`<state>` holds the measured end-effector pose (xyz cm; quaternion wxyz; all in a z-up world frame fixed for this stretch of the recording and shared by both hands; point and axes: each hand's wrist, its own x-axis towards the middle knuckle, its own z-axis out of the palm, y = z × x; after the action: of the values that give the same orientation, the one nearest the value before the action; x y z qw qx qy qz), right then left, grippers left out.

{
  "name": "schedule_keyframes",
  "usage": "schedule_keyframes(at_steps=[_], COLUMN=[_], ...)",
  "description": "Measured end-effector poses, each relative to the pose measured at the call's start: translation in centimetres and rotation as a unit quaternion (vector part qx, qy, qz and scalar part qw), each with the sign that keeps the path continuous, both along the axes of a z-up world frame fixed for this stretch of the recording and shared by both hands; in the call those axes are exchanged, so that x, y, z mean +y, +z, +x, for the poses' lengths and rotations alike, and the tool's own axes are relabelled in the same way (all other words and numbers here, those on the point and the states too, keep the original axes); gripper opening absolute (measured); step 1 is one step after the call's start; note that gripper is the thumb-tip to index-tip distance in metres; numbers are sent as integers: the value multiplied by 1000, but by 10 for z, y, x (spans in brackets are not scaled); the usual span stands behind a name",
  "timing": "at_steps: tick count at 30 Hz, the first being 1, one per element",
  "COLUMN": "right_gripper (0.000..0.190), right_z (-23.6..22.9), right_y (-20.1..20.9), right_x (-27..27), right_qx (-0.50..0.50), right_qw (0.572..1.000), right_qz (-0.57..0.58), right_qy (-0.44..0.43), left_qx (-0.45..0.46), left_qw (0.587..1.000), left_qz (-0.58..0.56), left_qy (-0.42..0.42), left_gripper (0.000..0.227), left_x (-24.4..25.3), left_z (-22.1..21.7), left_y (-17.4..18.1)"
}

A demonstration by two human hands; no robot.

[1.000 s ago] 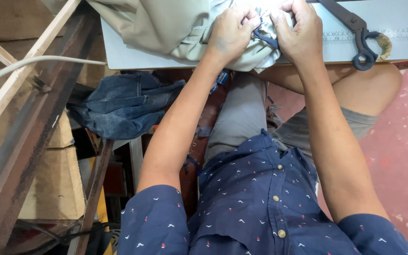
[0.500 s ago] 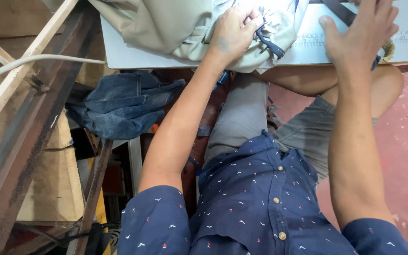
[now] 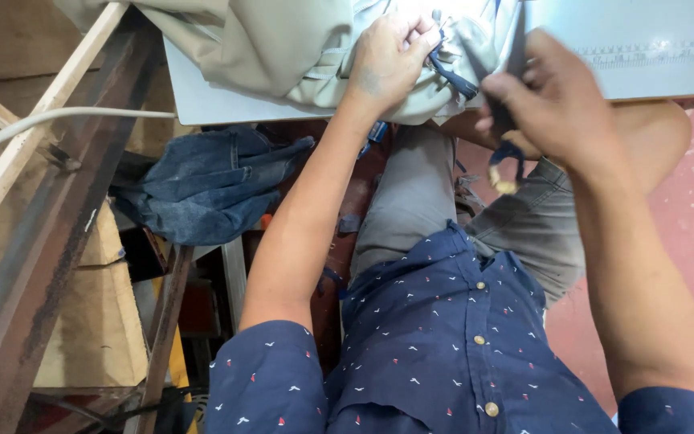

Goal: Trimming excess threads and adjusting the fabric around the zipper area of a pair of trousers using small scissors.

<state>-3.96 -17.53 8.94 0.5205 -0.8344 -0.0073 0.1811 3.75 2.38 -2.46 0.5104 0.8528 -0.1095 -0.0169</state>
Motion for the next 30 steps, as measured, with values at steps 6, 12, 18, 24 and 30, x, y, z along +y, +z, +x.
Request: schedule_keyframes(at_steps=[6, 12, 18, 24, 30], right_gripper=[18, 19, 19, 21, 22], right_z=[-8, -4, -3, -5, -9], right_y=[-22, -47, -60, -72, -69], right_x=[24, 14, 12, 12, 15], right_qx=[134, 151, 161, 196, 252], right_qw=[981, 977, 973, 951, 921], right_qz=[46, 91, 122, 193, 248], right_qy=[-136, -117, -113, -141, -162], left_qx=[36, 32, 60, 52, 29], left_qw=[999, 999, 996, 987, 990], left_qz=[4, -29, -64, -150, -133], left_qy=[15, 15, 8, -25, -23], left_gripper=[25, 23, 20, 15, 13], left_x=[6, 5, 5, 5, 6], left_z=[-9, -14, -18, -14, -18], left_y=[16, 28, 35, 16, 15])
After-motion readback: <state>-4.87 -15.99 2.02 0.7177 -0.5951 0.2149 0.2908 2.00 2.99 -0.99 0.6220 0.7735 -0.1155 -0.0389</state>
